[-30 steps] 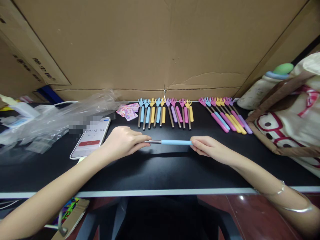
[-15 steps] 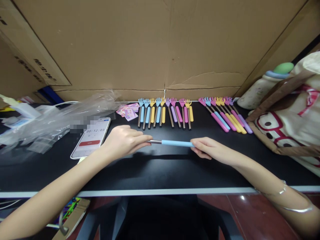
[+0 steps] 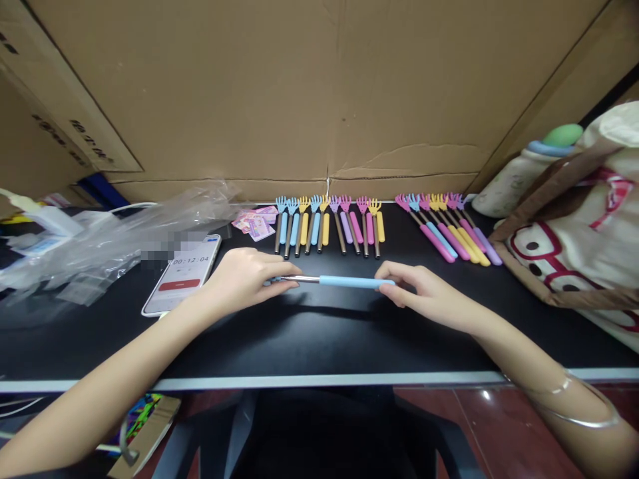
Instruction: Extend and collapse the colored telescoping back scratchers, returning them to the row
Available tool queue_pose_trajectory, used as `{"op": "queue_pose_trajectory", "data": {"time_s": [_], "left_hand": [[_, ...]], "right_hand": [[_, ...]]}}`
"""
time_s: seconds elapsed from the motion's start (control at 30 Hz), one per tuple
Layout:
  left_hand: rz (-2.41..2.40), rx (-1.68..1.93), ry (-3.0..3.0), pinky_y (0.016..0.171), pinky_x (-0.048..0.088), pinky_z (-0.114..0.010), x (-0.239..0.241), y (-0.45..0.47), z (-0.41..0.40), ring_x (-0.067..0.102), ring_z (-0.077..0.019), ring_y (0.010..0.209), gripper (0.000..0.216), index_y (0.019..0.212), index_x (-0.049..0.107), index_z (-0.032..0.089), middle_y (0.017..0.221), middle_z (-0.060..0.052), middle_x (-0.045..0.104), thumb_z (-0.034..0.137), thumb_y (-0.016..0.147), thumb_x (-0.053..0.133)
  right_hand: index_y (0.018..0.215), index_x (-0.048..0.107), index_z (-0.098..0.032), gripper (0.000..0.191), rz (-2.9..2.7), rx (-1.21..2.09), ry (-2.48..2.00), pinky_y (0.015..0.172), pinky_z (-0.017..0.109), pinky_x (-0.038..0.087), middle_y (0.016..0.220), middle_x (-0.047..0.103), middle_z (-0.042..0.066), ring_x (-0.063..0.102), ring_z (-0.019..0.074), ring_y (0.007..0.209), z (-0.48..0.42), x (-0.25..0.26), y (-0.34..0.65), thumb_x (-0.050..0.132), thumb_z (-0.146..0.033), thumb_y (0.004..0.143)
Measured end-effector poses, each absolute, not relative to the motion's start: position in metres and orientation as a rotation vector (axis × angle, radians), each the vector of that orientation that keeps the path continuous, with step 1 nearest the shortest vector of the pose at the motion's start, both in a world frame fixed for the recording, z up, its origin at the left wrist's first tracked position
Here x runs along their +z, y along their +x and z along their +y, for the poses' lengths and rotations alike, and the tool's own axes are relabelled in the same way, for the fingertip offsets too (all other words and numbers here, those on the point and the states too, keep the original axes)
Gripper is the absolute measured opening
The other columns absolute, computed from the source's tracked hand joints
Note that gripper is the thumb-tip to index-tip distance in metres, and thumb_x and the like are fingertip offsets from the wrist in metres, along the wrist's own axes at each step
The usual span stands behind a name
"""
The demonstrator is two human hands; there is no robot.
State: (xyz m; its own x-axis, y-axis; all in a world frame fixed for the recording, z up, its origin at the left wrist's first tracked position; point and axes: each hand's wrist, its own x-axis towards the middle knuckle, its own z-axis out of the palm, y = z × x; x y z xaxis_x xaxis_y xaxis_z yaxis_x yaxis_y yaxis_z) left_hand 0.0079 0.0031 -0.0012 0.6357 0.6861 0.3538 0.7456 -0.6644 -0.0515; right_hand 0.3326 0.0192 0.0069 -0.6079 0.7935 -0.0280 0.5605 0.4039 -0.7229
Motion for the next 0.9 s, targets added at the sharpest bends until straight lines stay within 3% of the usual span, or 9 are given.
{"op": "queue_pose_trajectory", "data": {"time_s": [0.13,0.27,0.4,0.7,0.9], "left_hand": [[-1.219,-0.429,-2.676,0.06,0.036,-0.026,-0.0016,0.0075,0.0028,0.07,-0.0168,0.075,0.029,0.101,0.072,0.027,0.083,0.003,0.075,0.045,0.098,0.049],[-1.259,-0.465,-2.7,0.063,0.038,-0.024,0.0004,0.0047,0.0028,0.071,-0.0165,0.079,0.024,0.101,0.072,0.026,0.092,0.003,0.076,0.04,0.097,0.052],[-1.202,-0.563,-2.645,0.06,0.037,-0.024,0.0034,0.0031,0.001,0.069,-0.0156,0.073,0.023,0.094,0.073,0.025,0.083,0.003,0.076,0.035,0.096,0.052],[-0.98,-0.689,-2.514,0.054,0.033,-0.026,0.0036,0.0051,-0.0001,0.064,-0.0126,0.06,0.02,0.089,0.073,0.023,0.065,0.003,0.068,0.03,0.095,0.055],[-0.893,-0.794,-2.499,0.052,0.034,-0.025,0.0006,0.0077,0.0014,0.061,-0.0111,0.056,0.02,0.089,0.073,0.021,0.063,0.003,0.067,0.028,0.095,0.056]], "right_hand": [[0.083,0.054,-0.02,0.038,-2.336,0.964,-1.159,0.06,0.026,0.035,0.063,0.054,-0.003,0.048,0.0125,0.059,0.02,0.0057,0.3342,0.043,-0.055,0.094],[0.085,0.055,-0.02,0.037,-2.327,0.867,-1.195,0.058,0.026,0.036,0.062,0.054,-0.003,0.048,0.0126,0.058,0.0211,0.0069,0.3382,0.043,-0.054,0.095],[0.085,0.058,-0.02,0.038,-2.332,0.815,-1.234,0.058,0.027,0.036,0.063,0.054,-0.002,0.049,0.0129,0.058,0.0205,0.0073,0.3399,0.044,-0.055,0.093],[0.081,0.052,-0.02,0.04,-2.289,0.992,-1.116,0.056,0.026,0.035,0.057,0.049,-0.004,0.045,0.0108,0.053,0.0192,0.0016,0.3338,0.039,-0.054,0.097],[0.079,0.054,-0.019,0.049,-2.148,1.082,-1.11,0.05,0.026,0.029,0.052,0.039,-0.005,0.035,0.0098,0.049,0.0167,0.0003,0.3313,0.04,-0.064,0.093]]}}
